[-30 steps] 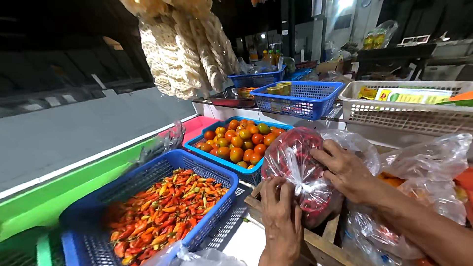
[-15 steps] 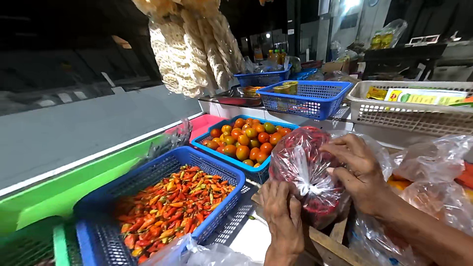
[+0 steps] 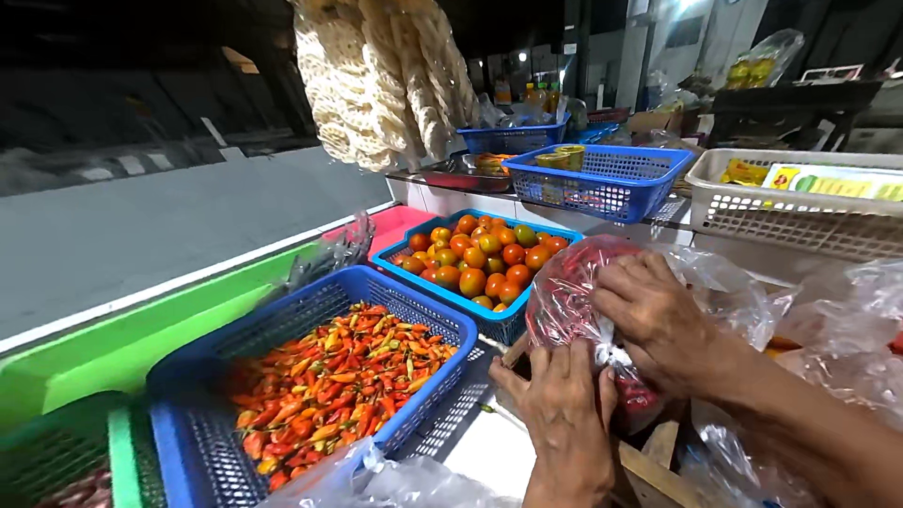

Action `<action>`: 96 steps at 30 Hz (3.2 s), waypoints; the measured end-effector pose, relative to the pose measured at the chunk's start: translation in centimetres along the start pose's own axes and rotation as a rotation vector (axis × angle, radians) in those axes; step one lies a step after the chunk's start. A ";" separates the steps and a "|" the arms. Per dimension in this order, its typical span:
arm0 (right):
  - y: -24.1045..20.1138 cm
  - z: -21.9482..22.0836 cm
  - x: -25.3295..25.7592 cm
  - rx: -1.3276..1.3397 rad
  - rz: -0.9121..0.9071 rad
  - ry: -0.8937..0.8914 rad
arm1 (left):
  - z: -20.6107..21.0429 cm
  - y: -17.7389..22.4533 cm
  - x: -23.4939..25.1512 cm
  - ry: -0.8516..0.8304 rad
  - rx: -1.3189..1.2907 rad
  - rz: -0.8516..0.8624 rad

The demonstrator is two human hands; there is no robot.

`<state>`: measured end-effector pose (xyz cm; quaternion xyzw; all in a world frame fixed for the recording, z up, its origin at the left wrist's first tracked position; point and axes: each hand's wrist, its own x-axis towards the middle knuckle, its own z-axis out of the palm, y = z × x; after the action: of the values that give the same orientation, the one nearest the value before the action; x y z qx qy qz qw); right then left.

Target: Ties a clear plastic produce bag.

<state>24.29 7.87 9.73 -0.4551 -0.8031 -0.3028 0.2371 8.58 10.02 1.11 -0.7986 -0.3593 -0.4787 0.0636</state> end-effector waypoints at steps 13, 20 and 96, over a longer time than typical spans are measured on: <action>0.5 -0.4 -1.5 0.269 0.088 0.166 | -0.9 -0.5 0.0 -0.024 -0.417 -0.198; 0.2 -2.4 -0.7 0.272 0.129 0.287 | -1.5 -0.8 0.3 -0.074 -0.600 -0.279; -1.3 -0.8 -2.0 0.484 0.182 -0.138 | -1.5 -1.4 1.0 -0.118 -0.659 -0.221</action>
<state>24.19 5.63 8.60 -0.4751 -0.8221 -0.0477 0.3102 6.87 10.90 2.42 -0.7588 -0.2729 -0.5260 -0.2703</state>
